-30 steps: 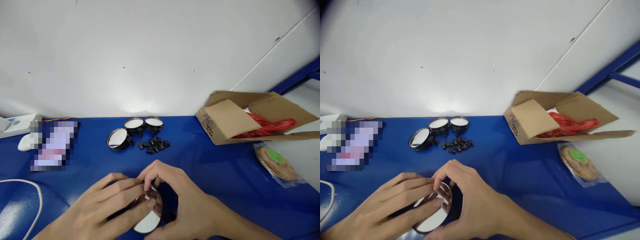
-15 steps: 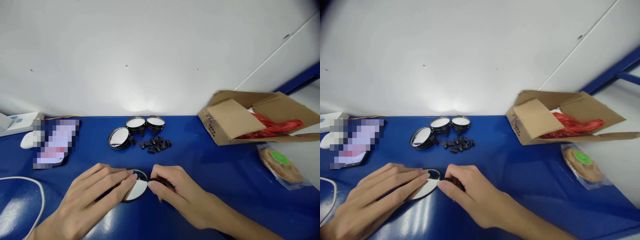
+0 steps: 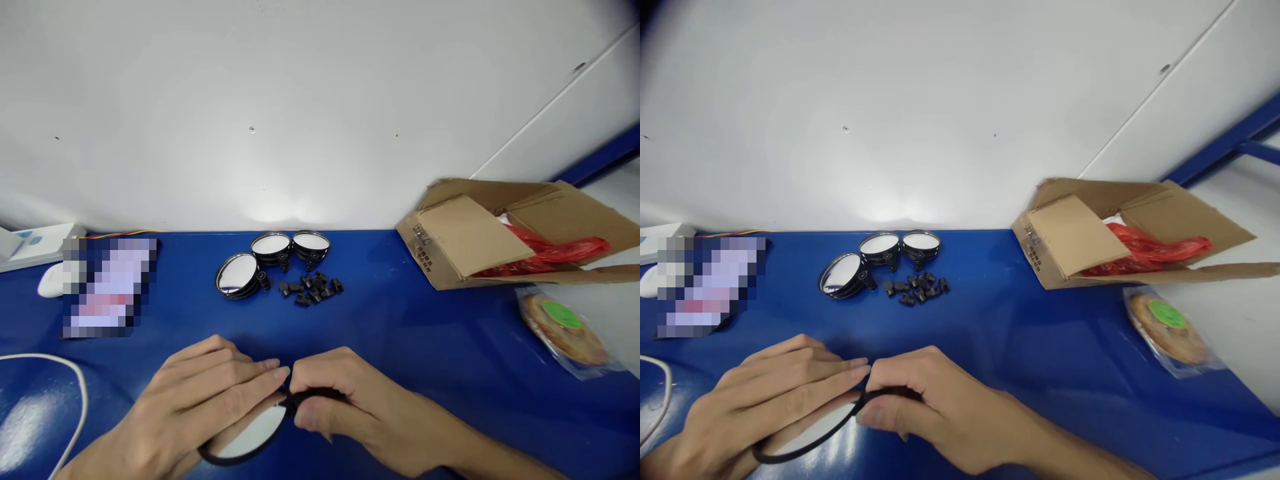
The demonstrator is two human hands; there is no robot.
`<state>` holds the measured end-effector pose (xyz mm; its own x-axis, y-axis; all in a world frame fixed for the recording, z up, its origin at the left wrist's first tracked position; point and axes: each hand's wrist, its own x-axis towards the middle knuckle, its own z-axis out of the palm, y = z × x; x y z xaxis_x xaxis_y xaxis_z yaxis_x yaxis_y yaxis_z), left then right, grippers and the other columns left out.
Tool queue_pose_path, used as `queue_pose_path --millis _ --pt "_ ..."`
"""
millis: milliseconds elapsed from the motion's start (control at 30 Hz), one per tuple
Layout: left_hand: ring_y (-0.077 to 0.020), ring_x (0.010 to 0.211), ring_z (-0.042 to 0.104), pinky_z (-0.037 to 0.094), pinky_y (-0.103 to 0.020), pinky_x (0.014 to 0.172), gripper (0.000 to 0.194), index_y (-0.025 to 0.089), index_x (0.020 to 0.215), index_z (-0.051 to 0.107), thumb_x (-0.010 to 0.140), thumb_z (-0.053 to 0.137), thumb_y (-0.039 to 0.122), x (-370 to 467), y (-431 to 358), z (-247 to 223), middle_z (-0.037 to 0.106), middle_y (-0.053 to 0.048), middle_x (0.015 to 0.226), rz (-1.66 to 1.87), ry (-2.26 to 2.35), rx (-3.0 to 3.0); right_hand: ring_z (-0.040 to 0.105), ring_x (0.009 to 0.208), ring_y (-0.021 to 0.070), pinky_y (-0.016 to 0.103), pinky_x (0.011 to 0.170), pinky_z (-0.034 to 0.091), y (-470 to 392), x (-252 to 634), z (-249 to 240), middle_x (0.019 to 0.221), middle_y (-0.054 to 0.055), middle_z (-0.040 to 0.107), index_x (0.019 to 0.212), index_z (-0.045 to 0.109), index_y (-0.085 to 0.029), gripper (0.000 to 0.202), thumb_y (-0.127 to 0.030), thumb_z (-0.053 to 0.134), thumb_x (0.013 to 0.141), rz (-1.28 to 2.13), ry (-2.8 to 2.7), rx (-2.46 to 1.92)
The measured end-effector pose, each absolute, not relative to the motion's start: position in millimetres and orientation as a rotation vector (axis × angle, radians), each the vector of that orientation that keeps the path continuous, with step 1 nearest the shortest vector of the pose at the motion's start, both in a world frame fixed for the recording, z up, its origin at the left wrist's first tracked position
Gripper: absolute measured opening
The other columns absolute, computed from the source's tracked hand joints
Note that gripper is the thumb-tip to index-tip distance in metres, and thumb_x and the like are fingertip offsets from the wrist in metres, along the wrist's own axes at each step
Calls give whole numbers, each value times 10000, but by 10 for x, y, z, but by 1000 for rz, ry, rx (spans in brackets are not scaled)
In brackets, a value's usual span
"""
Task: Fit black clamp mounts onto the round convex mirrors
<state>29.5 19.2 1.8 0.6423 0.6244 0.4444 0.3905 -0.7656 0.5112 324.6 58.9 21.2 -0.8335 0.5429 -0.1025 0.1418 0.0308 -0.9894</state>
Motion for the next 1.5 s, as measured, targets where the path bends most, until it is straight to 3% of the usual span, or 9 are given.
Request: queue_pose_path --millis 200,433,567,700,800,933,1067,1300,1500 --pt "-235 1080 891 707 -401 971 555 446 1802 484 1266 493 300 327 204 107 904 -34 1332 739 712 2212 573 675 122 241 658 466 610 3243 129 763 -27 608 861 638 -210 567 -699 643 1148 2145 -1855 -530" --pt "-237 863 889 714 -367 917 438 426 1625 734 1236 568 312 324 229 184 936 -11 1050 518 721 2166 453 665 91 240 621 372 669 3288 67 739 -66 549 834 639 -196 486 -575 784 1101 2340 -1832 -519" --pt "-248 1008 893 708 -380 1016 464 442 1649 707 1217 602 309 285 245 146 933 -7 1200 484 818 2241 327 618 85 250 549 276 698 3291 100 668 -97 394 775 565 -211 521 -540 869 1041 2301 -1861 -670" --pt "-205 1088 869 680 -338 1079 486 453 1685 655 1237 564 287 278 228 117 911 37 1268 421 783 2193 309 592 74 250 535 257 676 3262 142 650 -98 385 735 542 -206 548 -519 888 1022 2331 -1810 -724" --pt "-217 1139 864 636 -388 1182 467 438 1696 637 1261 498 343 236 209 69 896 21 1337 436 762 2222 314 588 77 257 526 254 653 3275 136 625 -97 394 715 556 -204 554 -522 917 989 2334 -1791 -781" --pt "-234 1178 868 623 -423 1217 455 455 1682 644 1236 580 389 106 284 -43 888 15 1378 615 938 2368 279 617 89 278 543 214 720 3421 123 661 -83 338 698 455 -215 632 -574 838 1051 2075 -1818 -952" --pt "-202 1063 876 686 -289 902 324 431 1477 799 1205 657 327 44 438 -133 910 46 1268 871 1233 2201 268 612 113 312 558 215 873 3552 139 685 -69 329 722 381 -242 652 -660 593 1175 1602 -1687 -1111" --pt "-165 1169 877 541 -302 1222 364 378 1585 723 1253 572 378 66 451 -153 888 55 1406 785 1112 2635 435 657 127 307 659 320 896 3526 -29 727 -64 492 853 522 -232 361 -386 682 1138 677 -2206 -1150" --pt "-123 1184 847 332 -267 1346 391 278 1613 695 1285 483 290 35 390 -162 878 8 1414 801 1015 2769 448 608 117 291 616 306 927 3535 -182 709 -73 516 786 423 -244 501 -350 802 1095 434 -2405 -1198"
